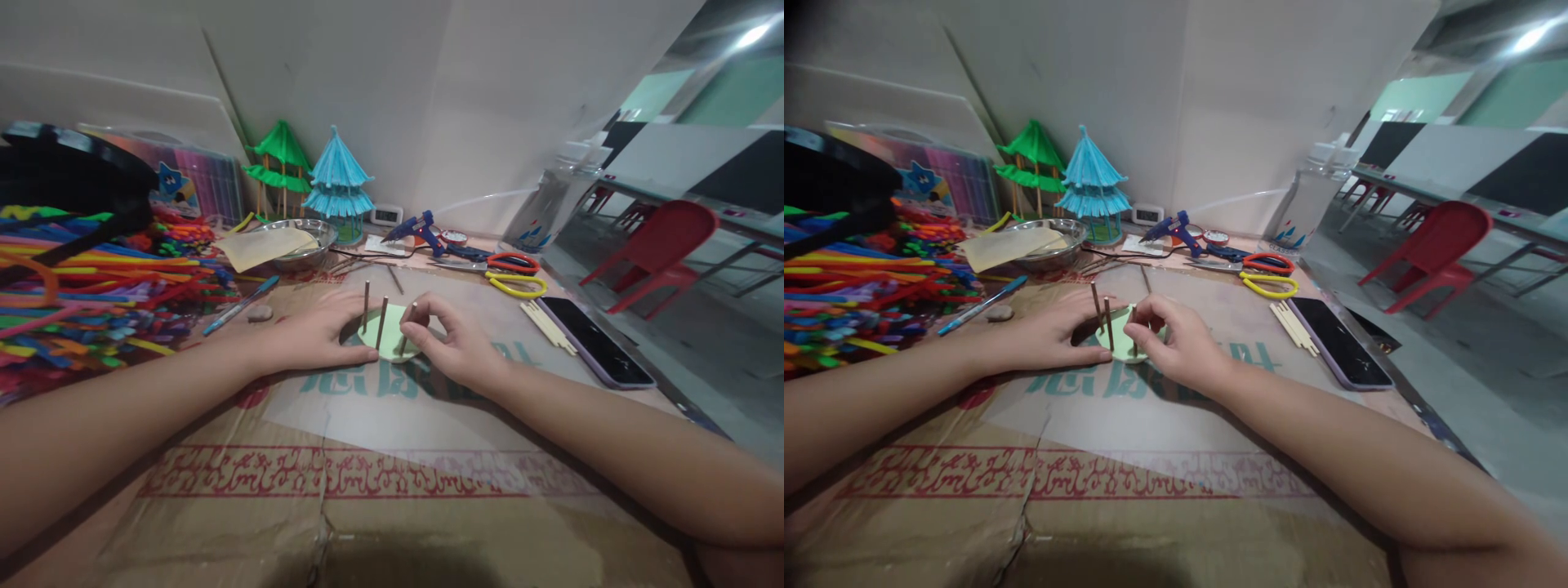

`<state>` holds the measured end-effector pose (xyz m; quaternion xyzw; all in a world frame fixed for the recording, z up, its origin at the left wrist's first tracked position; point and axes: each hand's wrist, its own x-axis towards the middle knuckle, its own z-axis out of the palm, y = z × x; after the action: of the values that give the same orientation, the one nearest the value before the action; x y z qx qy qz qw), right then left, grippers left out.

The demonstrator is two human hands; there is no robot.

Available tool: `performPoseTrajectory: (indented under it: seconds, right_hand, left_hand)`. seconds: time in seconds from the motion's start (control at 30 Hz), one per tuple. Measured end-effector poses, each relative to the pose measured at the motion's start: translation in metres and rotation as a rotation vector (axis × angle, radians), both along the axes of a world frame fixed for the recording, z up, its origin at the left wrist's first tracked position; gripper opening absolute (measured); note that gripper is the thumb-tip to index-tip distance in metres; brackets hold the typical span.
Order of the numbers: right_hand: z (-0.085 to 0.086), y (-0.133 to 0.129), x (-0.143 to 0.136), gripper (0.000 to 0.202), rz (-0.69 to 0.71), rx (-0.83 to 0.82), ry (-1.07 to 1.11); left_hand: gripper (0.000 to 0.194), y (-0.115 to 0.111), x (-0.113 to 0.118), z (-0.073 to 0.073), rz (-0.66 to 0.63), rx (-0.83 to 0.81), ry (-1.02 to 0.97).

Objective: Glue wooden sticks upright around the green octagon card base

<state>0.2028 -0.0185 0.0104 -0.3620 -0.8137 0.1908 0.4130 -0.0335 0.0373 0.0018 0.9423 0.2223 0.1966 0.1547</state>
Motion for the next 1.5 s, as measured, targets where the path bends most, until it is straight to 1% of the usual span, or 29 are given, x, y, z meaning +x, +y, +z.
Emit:
performPoseTrajectory:
  seconds: [0.03, 0.23, 0.4, 0.7, 0.77, 0.9, 0.97, 1.03, 1.1, 1.2, 1.27, 1.33, 1.4, 1.5]
  right_hand:
    - [0.000, 0.000, 0.000, 0.006, 0.009, -0.013, 0.008]
    - [0.003, -0.002, -0.001, 0.010, 0.033, -0.069, 0.021]
    - [0.003, -0.002, -0.001, 0.011, 0.034, -0.077, 0.040]
    - [0.003, -0.002, 0.000, 0.013, 0.060, -0.068, 0.027]
    - [0.003, -0.001, 0.001, 0.018, 0.053, -0.096, 0.034]
    - [0.001, 0.008, 0.009, 0.038, 0.001, -0.181, 0.145]
    - [-0.001, 0.015, 0.014, 0.041, -0.039, -0.182, 0.174]
    - [-0.004, 0.021, 0.019, 0.039, -0.074, -0.177, 0.165]
    - [-0.008, 0.026, 0.021, 0.036, -0.082, -0.179, 0.120]
    - [-0.014, 0.030, 0.020, 0.032, -0.082, -0.185, 0.018]
    - [-0.016, 0.031, 0.019, 0.029, -0.107, -0.181, -0.024]
    - [-0.016, 0.032, 0.018, 0.027, -0.144, -0.168, -0.034]
    - [-0.014, 0.031, 0.018, 0.026, -0.168, -0.145, -0.026]
    - [-0.010, 0.027, 0.017, 0.024, -0.174, -0.095, -0.008]
  left_hand:
    - [0.053, 0.000, 0.000, 0.000, 0.005, -0.004, 0.011]
    - [0.059, 0.001, -0.002, -0.004, 0.053, -0.034, 0.052]
    - [0.062, 0.001, -0.003, -0.006, 0.066, -0.044, 0.032]
    - [0.061, -0.001, -0.002, -0.004, 0.075, -0.039, 0.035]
    - [0.060, -0.001, -0.003, -0.003, 0.059, -0.038, 0.024]
    - [0.058, -0.002, -0.003, -0.001, 0.047, -0.042, 0.022]
    - [0.058, -0.003, -0.003, 0.000, 0.071, -0.042, 0.047]
    - [0.063, -0.003, -0.004, 0.000, 0.107, -0.033, 0.066]
    - [0.068, -0.002, -0.004, -0.002, 0.135, -0.026, 0.067]
    - [0.068, 0.001, -0.004, -0.007, 0.204, -0.031, 0.041]
    - [0.068, 0.002, -0.004, -0.010, 0.251, -0.040, 0.019]
    - [0.068, 0.003, -0.004, -0.012, 0.262, -0.050, -0.003]
    - [0.062, 0.003, -0.004, -0.011, 0.249, -0.056, -0.041]
    - [0.040, 0.001, -0.004, -0.008, 0.250, -0.010, -0.142]
